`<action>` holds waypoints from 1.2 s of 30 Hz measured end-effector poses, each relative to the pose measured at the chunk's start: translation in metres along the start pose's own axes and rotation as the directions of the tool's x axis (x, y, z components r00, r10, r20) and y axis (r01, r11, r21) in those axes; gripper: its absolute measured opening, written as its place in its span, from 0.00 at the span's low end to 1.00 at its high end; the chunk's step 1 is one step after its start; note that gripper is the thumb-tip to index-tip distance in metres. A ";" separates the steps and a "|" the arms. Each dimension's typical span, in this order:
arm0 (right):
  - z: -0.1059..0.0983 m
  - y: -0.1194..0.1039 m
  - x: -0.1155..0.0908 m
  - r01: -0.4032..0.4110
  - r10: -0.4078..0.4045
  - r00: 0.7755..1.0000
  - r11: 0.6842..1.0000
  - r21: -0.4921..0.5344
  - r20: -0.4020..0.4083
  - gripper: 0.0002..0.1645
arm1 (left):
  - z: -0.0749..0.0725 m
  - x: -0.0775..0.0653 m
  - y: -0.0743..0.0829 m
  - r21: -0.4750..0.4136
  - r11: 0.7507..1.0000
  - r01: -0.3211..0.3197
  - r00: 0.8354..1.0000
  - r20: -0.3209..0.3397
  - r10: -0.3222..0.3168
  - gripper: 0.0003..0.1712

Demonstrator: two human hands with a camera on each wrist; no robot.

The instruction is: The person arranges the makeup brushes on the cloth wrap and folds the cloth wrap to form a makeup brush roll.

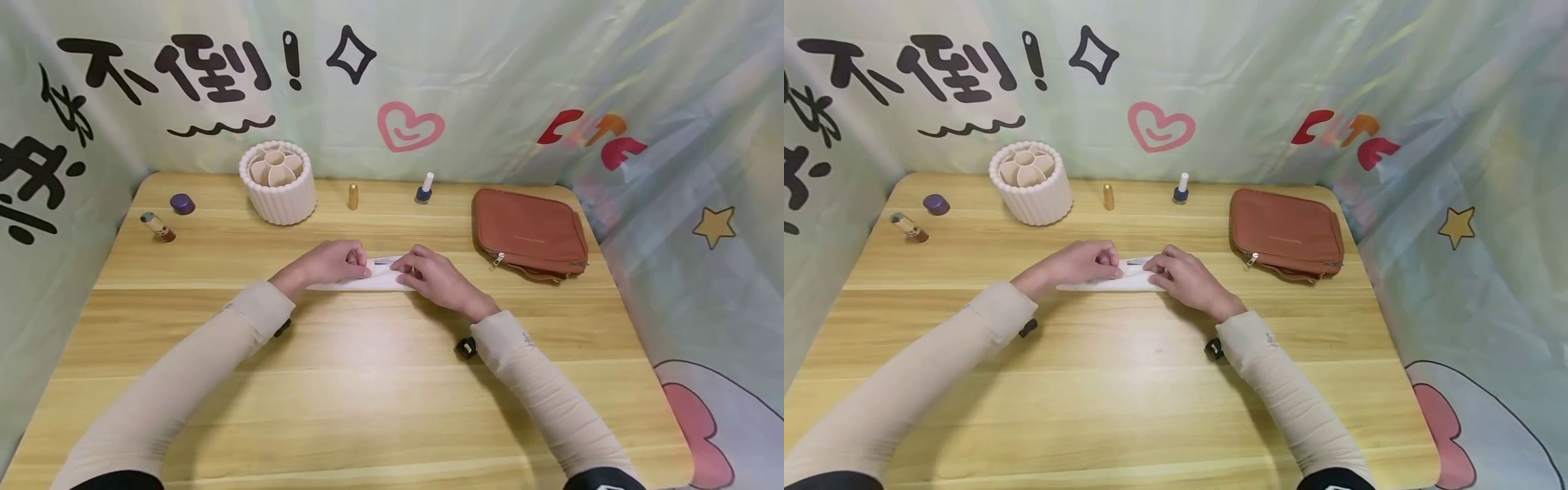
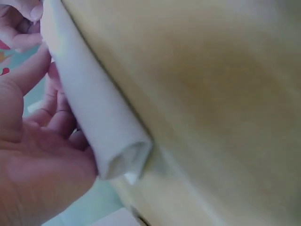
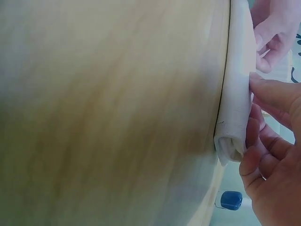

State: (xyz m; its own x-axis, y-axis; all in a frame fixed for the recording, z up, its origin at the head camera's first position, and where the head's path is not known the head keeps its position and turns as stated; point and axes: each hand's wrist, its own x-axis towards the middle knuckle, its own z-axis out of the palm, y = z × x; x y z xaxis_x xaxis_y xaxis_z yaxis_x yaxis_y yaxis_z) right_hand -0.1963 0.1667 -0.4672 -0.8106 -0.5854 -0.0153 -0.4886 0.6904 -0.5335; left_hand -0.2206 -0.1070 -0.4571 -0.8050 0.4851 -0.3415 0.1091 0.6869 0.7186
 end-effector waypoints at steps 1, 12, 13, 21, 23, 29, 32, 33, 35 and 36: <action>0.000 0.000 0.000 0.003 -0.003 1.000 1.000 -0.004 -0.002 0.15 | -0.002 0.001 0.002 -0.006 1.000 0.020 1.000 0.015 -0.020 0.14; 0.000 -0.001 0.001 0.031 -0.031 0.999 1.000 -0.006 -0.010 0.15 | -0.016 0.003 0.012 -0.006 0.995 0.102 0.989 0.108 -0.100 0.20; -0.001 -0.001 0.001 0.032 -0.032 0.999 0.999 -0.005 -0.007 0.15 | -0.017 0.001 0.008 -0.011 0.997 0.077 0.992 0.099 -0.076 0.19; -0.010 -0.009 0.001 0.044 -0.045 0.999 0.997 -0.060 -0.024 0.26 | -0.028 -0.023 -0.008 0.218 0.966 -0.141 0.985 -0.068 0.159 0.31; -0.012 -0.011 0.001 0.045 -0.047 0.999 0.995 -0.094 -0.022 0.35 | -0.025 -0.029 -0.008 0.342 0.930 -0.136 0.988 -0.027 0.155 0.43; -0.012 -0.015 0.009 0.102 -0.085 0.990 0.980 -0.168 0.109 0.49 | -0.012 -0.038 -0.018 0.505 0.843 -0.185 0.975 -0.016 0.223 0.43; -0.010 -0.014 0.012 0.139 -0.114 0.983 0.975 -0.176 0.143 0.42 | -0.009 -0.040 -0.026 0.538 0.807 -0.243 0.947 -0.049 0.317 0.32; -0.009 -0.013 0.012 0.144 -0.121 0.983 0.975 -0.168 0.141 0.40 | -0.009 -0.041 -0.029 0.545 0.797 -0.261 0.938 -0.054 0.344 0.28; -0.008 -0.012 0.011 0.153 -0.136 0.983 0.979 -0.136 0.126 0.34 | -0.009 -0.043 -0.034 0.555 0.777 -0.299 0.917 -0.058 0.394 0.22; -0.007 -0.011 0.010 0.159 -0.144 0.982 0.979 -0.124 0.118 0.32 | -0.009 -0.044 -0.037 0.559 0.766 -0.318 0.906 -0.059 0.419 0.20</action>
State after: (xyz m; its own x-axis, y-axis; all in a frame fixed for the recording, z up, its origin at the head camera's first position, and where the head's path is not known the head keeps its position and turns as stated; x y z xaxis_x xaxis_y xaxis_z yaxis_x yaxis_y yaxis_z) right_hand -0.2016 0.1565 -0.4553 -0.6876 -0.7251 -0.0382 -0.6473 0.6360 -0.4201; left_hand -0.1949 -0.1583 -0.4629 -0.7184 0.6951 0.0277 0.6650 0.6745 0.3206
